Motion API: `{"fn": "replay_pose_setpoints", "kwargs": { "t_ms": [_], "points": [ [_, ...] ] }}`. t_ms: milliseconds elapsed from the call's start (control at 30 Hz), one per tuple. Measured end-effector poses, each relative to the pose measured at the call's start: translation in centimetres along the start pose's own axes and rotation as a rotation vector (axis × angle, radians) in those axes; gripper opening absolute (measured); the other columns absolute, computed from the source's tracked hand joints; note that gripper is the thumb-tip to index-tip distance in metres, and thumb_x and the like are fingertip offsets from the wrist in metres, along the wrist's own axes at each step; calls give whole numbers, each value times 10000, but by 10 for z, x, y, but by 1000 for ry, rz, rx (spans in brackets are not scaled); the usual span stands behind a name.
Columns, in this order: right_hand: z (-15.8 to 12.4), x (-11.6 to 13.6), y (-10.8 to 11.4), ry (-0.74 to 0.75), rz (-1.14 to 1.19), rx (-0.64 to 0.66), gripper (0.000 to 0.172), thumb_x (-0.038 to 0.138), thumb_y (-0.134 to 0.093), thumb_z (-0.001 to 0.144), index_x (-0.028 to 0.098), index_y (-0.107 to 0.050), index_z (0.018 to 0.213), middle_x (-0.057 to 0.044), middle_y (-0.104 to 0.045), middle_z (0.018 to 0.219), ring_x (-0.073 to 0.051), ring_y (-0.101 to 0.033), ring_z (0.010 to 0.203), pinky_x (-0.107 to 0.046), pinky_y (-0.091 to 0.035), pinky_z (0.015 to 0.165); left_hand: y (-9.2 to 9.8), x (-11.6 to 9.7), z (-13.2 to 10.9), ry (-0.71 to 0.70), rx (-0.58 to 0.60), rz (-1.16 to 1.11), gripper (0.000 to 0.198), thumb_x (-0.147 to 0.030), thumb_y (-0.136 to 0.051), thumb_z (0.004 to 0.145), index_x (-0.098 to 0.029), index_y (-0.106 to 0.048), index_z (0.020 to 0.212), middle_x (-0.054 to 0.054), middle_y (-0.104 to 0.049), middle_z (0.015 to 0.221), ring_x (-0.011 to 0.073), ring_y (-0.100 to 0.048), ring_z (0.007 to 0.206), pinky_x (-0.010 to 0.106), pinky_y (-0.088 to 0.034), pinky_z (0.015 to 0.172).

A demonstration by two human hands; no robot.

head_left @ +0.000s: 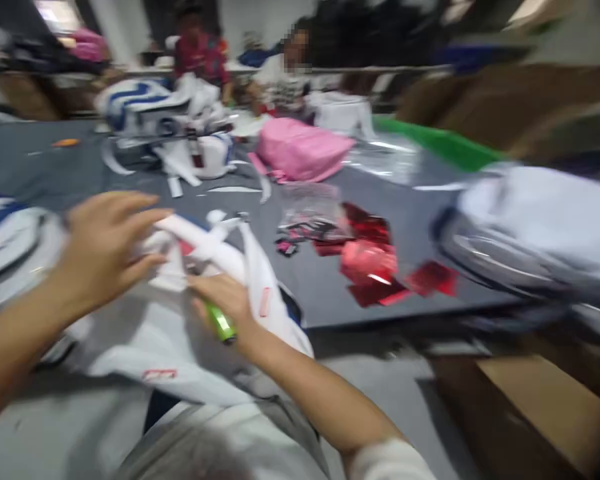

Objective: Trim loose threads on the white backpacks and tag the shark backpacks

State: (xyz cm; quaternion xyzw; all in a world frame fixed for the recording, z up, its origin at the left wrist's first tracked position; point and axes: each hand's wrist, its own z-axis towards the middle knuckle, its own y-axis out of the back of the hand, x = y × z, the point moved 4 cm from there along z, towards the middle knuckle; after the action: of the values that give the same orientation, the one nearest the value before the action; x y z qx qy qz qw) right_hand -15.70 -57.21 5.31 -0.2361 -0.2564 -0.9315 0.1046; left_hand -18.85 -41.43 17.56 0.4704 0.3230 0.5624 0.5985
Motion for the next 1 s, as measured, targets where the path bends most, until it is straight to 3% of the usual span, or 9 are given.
{"fn": "replay_pose_setpoints", "kwargs": {
  "t_ms": [100, 200, 300, 400, 467, 567, 667, 833, 1000],
  "points": [
    [-2, -2, -6, -104, 67, -94, 384, 122, -563, 912, 228, -601, 1279, -67, -731, 1097, -205, -668, 995, -396, -545, 882, -42, 19, 14, 72, 361, 31, 994, -469, -761, 763, -203, -212, 1547, 185, -340, 1550, 360, -367, 1385, 471, -349, 1096],
    [-4, 5, -12, -116, 130, -44, 366, 108, -585, 890, 211, -617, 1240, -75, -727, 1025, -215, -652, 943, -388, -560, 824, -76, 30, 28, 153, 450, 115, 1040, -378, -771, 736, -209, -170, 1569, 207, -354, 1533, 379, -453, 1305, 478, -381, 1039],
    [-6, 5, -19, -103, 112, 15, 316, 142, -601, 903, 200, -618, 1213, -78, -728, 999, -201, -658, 908, -342, -573, 786, -92, 27, 30, 132, 432, 122, 1005, -309, -720, 771, -193, -132, 1578, 221, -301, 1563, 378, -407, 1355, 474, -367, 1051],
    [-3, -12, -21, -128, -5, 46, 356, 164, -576, 937, 224, -569, 1287, -58, -736, 976, -181, -694, 877, -302, -570, 768, -99, 23, 24, 42, 406, 135, 1183, -348, -792, 726, -211, 8, 1586, 230, -56, 1643, 415, -139, 1499, 571, -256, 1123],
    [5, -25, -14, -122, -148, -31, 399, 157, -534, 959, 251, -524, 1347, -45, -739, 966, -174, -706, 861, -300, -561, 785, -104, 23, 20, 4, 399, 154, 1285, -378, -837, 689, -246, 80, 1580, 212, 52, 1652, 416, -61, 1515, 603, -243, 1117],
    [23, -44, -5, -186, -450, -78, 468, 256, -593, 932, 226, -476, 1384, -125, -693, 1154, -269, -649, 1078, -432, -507, 930, -111, 22, 20, 15, 367, 149, 1242, -362, -818, 726, -276, 79, 1581, 184, 11, 1660, 383, -189, 1484, 532, -344, 1067],
    [39, -65, -18, -384, -629, 183, 671, 378, -651, 876, 166, -365, 1445, -212, -603, 1279, -367, -535, 1219, -564, -411, 995, -118, 20, 22, 42, 348, 130, 1013, -342, -704, 840, -251, -33, 1594, 170, -129, 1647, 361, -276, 1437, 500, -371, 1048],
    [43, -83, -45, -503, -838, 425, 852, 269, -699, 798, 57, -246, 1489, -283, -552, 1252, -394, -484, 1225, -568, -325, 1037, -131, 18, 30, 53, 326, 128, 730, -244, -534, 933, -224, -193, 1578, 156, -243, 1613, 350, -312, 1411, 484, -394, 1013],
    [37, -93, -45, -506, -857, 459, 832, 222, -666, 774, 72, -267, 1489, -239, -587, 1185, -352, -545, 1100, -506, -355, 994, -135, 19, 35, 126, 382, 82, 782, -231, -584, 905, -215, -191, 1581, 149, -207, 1635, 328, -330, 1408, 460, -384, 1040]
  ]
}}
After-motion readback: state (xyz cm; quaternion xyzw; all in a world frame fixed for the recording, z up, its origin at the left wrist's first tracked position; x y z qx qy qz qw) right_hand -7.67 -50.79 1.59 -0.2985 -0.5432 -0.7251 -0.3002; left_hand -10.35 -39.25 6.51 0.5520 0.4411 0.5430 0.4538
